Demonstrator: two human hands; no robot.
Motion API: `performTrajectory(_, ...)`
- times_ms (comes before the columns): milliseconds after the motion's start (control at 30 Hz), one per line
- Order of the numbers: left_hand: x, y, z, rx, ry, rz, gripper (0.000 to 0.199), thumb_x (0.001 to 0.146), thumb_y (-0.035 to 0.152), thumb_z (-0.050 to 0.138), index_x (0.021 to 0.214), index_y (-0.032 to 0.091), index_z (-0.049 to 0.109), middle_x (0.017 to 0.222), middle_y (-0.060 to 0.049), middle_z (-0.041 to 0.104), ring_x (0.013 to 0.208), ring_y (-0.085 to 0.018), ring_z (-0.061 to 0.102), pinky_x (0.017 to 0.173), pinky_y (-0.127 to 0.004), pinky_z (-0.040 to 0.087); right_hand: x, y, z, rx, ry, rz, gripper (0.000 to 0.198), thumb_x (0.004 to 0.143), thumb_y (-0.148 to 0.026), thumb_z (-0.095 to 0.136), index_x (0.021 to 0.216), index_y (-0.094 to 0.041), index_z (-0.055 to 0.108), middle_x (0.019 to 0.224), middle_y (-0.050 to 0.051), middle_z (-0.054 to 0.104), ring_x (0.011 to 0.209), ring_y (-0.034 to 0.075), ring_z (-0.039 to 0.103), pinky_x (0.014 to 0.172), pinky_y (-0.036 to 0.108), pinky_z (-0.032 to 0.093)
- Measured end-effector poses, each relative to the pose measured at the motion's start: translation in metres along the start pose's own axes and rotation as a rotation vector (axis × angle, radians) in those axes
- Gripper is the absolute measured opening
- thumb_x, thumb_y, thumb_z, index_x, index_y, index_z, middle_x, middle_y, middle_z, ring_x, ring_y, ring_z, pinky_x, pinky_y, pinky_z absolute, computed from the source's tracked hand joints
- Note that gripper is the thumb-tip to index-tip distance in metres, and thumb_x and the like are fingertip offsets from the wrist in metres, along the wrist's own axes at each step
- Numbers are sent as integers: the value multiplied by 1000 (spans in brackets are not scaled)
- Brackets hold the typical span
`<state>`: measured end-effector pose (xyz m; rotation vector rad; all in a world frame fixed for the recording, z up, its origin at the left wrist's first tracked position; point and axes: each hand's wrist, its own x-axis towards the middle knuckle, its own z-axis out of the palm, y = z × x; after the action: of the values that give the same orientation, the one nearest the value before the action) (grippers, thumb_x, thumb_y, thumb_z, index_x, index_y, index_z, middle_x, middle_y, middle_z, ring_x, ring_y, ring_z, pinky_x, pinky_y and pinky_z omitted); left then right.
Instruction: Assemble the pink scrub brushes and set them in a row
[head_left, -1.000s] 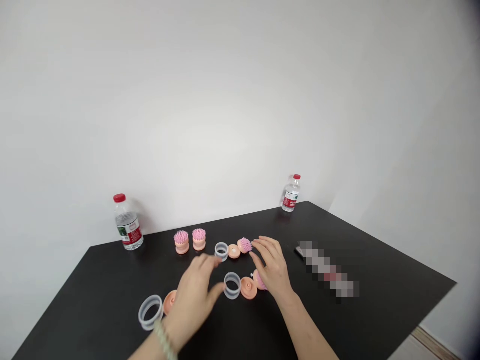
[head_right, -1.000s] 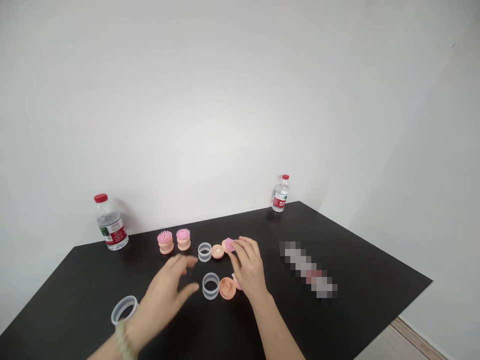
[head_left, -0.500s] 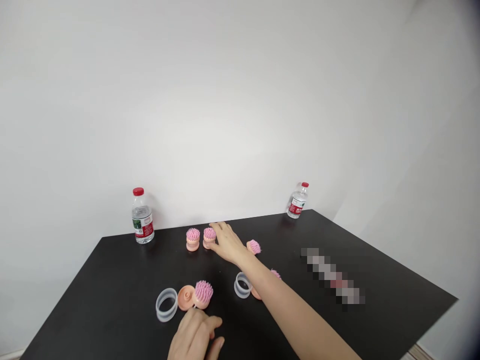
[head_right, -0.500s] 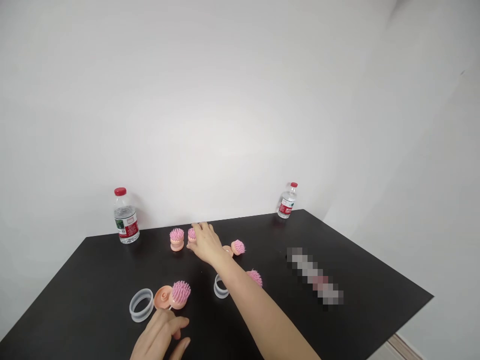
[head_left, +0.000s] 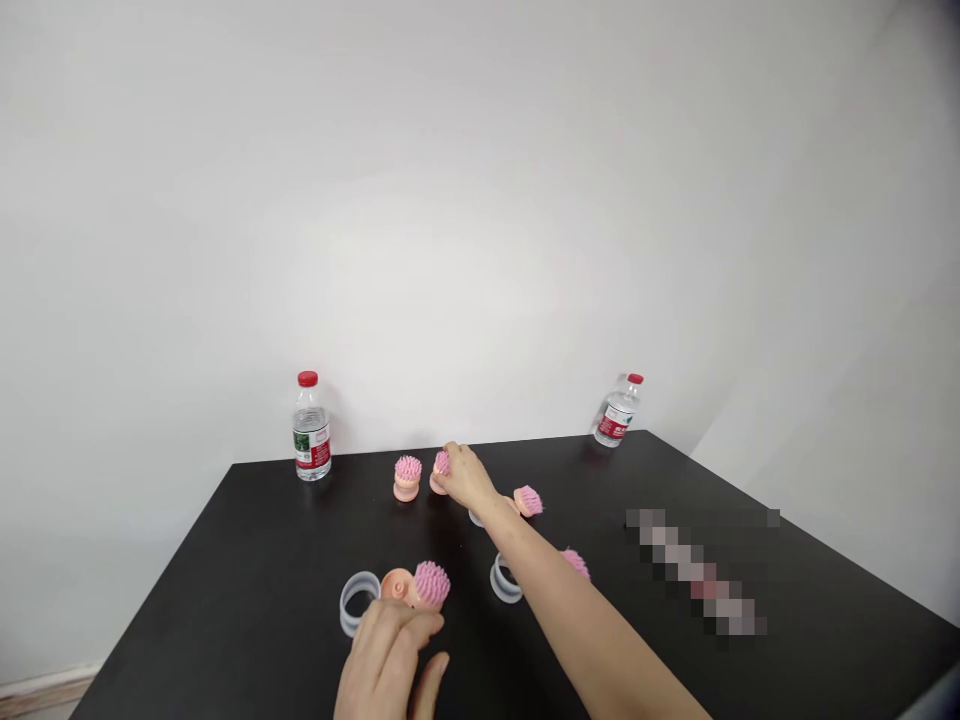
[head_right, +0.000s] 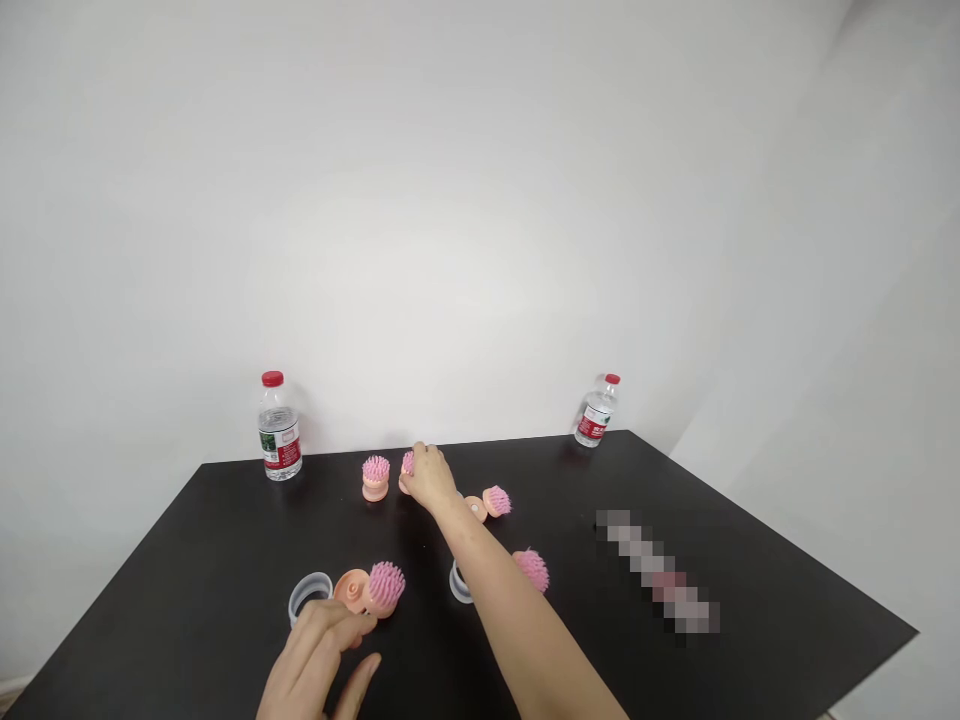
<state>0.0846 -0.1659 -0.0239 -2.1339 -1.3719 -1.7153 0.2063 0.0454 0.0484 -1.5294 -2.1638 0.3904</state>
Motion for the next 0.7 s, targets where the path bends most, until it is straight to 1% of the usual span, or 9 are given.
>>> performTrajectory(67, 1, -1, -4, 1, 1, -97, 20, 94, 21, 57, 112, 26, 64, 100, -8, 67, 94, -26, 66, 81, -38, 56, -17, -1, -13, 94, 47, -21, 37, 90, -28, 71, 123, -16, 60, 126, 12, 62, 114, 28, 61, 98, 48, 50)
performTrajectory(133, 2, -2, -7, 10, 30, -221, 30, 93, 34, 60, 121, 25, 61, 113, -12, 65, 104, -30, 65, 84, -44, 58, -42, -5, -23, 210, 63, -60, 39, 83, -26, 73, 119, -18, 59, 119, 9, 65, 111, 27, 62, 97, 44, 50)
performTrajectory(200, 4, -3, -12, 1, 45, -321, 47, 91, 45, 63, 131, 23, 54, 126, -15, 60, 109, -32, 64, 86, -48, 59, -72, -10, -26, 337, 17, -115, 32, 85, -28, 69, 114, -22, 60, 102, 2, 68, 93, 21, 66, 84, 35, 54)
performTrajectory(267, 7, -4, -16, -36, 11, -341, 58, 89, 50, 64, 138, 23, 46, 133, -17, 56, 109, -31, 66, 87, -47, 60, -101, -16, -22, 502, -45, -152, 28, 85, -25, 65, 112, -22, 60, 92, -1, 66, 80, 17, 65, 71, 29, 54)
performTrajectory(367, 12, -5, -24, -80, -74, -266, 55, 88, 47, 68, 133, 23, 48, 122, -13, 62, 99, -26, 70, 80, -40, 63, -132, -27, -12, 902, -155, -135, 29, 78, -18, 67, 107, -21, 63, 87, -2, 61, 76, 15, 59, 65, 26, 51)
performTrajectory(433, 16, -5, -27, -55, -111, -233, 45, 87, 43, 71, 123, 24, 53, 108, -9, 67, 90, -24, 71, 72, -36, 63, -142, -30, -7, 1045, -215, -105, 29, 75, -17, 69, 103, -21, 63, 84, -3, 58, 72, 14, 56, 62, 25, 50)
performTrajectory(500, 17, -4, -28, -22, -124, -219, 36, 87, 37, 71, 116, 24, 56, 102, -7, 69, 86, -24, 71, 69, -34, 62, -146, -30, -4, 1090, -248, -93, 26, 73, -16, 72, 97, -21, 63, 81, -5, 56, 69, 13, 52, 60, 24, 47)
performTrajectory(600, 14, -2, -24, -50, -89, -219, 30, 89, 37, 67, 115, 25, 58, 106, -7, 71, 93, -24, 71, 75, -35, 60, -149, -26, -4, 1108, -272, -85, 26, 69, -19, 79, 88, -20, 61, 75, -6, 54, 66, 11, 48, 59, 22, 40)
performTrajectory(700, 11, 3, -18, -161, -17, -341, 31, 92, 48, 60, 113, 26, 61, 110, -7, 72, 92, -24, 71, 77, -35, 58, -154, -24, -7, 1066, -250, -114, 35, 64, -24, 86, 88, -20, 61, 79, -5, 59, 70, 13, 53, 63, 24, 41)
